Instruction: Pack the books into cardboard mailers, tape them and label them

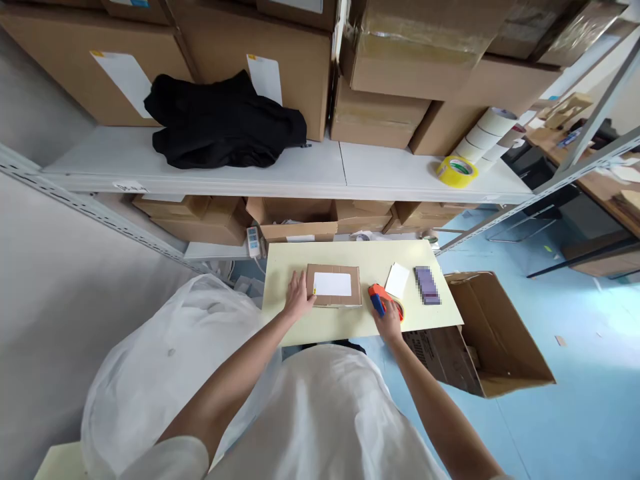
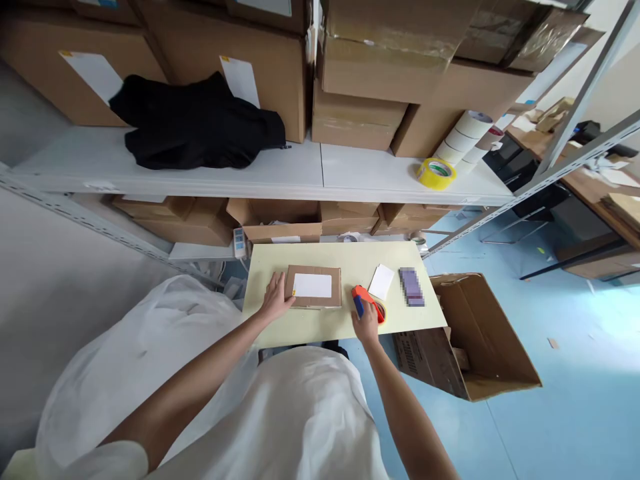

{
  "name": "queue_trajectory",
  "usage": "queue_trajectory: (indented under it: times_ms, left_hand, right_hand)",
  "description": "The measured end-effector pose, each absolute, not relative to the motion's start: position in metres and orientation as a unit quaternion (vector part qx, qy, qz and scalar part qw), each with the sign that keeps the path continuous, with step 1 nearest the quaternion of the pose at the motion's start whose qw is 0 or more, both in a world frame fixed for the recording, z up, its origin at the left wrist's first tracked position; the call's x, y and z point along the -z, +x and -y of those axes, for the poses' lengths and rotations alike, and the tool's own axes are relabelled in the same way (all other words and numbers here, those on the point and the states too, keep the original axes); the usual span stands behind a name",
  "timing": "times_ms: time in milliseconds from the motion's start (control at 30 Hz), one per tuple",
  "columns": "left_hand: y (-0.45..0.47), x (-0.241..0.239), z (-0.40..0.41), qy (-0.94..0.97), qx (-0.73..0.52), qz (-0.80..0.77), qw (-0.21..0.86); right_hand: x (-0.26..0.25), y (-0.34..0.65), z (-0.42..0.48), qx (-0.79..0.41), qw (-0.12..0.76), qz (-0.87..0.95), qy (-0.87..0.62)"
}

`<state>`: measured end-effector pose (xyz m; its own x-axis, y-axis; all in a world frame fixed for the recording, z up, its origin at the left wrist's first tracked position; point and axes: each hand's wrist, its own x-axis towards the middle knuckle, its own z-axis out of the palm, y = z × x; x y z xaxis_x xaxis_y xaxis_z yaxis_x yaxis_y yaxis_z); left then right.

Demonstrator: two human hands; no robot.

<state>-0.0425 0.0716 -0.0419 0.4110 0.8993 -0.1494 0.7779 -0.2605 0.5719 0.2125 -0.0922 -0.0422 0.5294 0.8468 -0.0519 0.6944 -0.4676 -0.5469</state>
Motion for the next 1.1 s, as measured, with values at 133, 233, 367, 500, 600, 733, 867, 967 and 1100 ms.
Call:
queue_trajectory:
  times_ms: [133,233,367,500,600,733,867,967,1100]
  left_hand:
    - [-0.024,0.014,-0.083,0.88,-0.044,-0.425,0.206]
    - [0.001,0.002,-0.093,0.917,0.009,-0.356,0.178]
    - [0.03,0.004,-0.095,0.934,0.064,-0.307,0.168]
    - [0.04,0.011,-0.089,0.928,0.085,-0.319,0.173]
    - [0.037,0.012,-0.089,0.917,0.075,-0.351,0.175]
    - [0.033,0.01,-0.092,0.91,0.093,-0.365,0.174]
    - [0.039,0.003,-0.093,0.892,0.137,-0.387,0.191]
    - [0.059,-0.011,-0.099,0.836,0.107,-0.488,0.225]
    - [0.112,-0.04,-0.116,0.757,-0.022,-0.528,0.385]
  right_hand:
    - [0.05,0.238,0.116,-0.142,0.15,0.449,-0.87]
    - [0.053,0.241,0.119,-0.179,0.097,0.458,-0.865]
    - [0.055,0.235,0.112,-0.228,0.024,0.451,-0.863]
    - [0.055,0.237,0.103,-0.271,-0.036,0.423,-0.864]
    - [0.056,0.241,0.095,-0.292,-0.058,0.413,-0.861]
    - [0.054,0.245,0.087,-0.297,-0.068,0.43,-0.85]
    - [0.045,0.257,0.083,-0.29,-0.012,0.448,-0.846]
    - [0.034,0.278,0.082,-0.317,0.128,0.442,-0.829]
    - [0.025,0.313,0.08,-0.446,0.355,0.404,-0.715]
